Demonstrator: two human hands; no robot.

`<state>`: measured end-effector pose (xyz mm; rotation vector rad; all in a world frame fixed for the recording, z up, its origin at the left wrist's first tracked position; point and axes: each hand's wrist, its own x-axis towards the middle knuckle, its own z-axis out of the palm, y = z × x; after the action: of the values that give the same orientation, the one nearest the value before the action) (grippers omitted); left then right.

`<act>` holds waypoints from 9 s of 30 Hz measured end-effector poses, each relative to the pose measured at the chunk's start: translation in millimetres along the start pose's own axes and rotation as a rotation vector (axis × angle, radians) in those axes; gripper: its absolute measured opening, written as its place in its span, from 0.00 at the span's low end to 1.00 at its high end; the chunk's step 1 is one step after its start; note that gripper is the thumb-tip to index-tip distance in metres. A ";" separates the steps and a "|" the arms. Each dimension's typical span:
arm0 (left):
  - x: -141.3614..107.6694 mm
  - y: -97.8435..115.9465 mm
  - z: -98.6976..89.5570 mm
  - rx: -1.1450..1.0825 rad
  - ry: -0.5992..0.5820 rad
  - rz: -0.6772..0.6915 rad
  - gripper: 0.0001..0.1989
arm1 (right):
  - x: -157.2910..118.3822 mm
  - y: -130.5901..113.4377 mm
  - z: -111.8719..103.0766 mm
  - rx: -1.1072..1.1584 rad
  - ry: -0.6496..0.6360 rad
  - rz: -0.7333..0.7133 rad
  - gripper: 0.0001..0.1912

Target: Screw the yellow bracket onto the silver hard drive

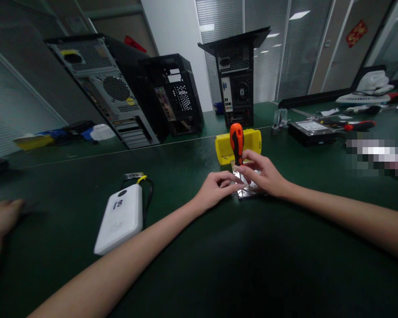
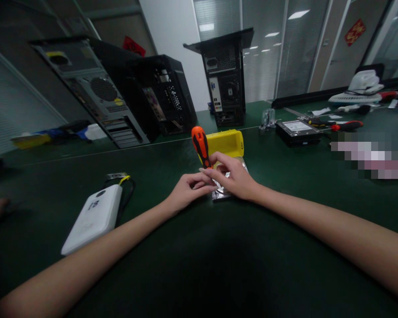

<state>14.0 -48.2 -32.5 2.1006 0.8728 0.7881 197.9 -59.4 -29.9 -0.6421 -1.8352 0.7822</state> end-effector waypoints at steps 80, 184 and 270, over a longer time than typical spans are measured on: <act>-0.3 1.7 1.3 -0.096 -0.082 0.006 0.11 | 1.2 -5.7 2.2 0.117 0.035 0.001 0.15; 0.0 0.4 -0.7 -0.094 0.029 -0.008 0.10 | 9.0 -2.3 11.8 0.168 -0.014 0.017 0.10; -4.9 3.5 -0.8 -0.018 0.117 0.086 0.06 | 0.0 -5.4 14.2 0.159 0.001 -0.055 0.09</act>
<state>11.7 -53.4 -30.6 2.1051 0.8382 0.9683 184.2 -66.1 -30.0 -0.4881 -1.7620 0.8803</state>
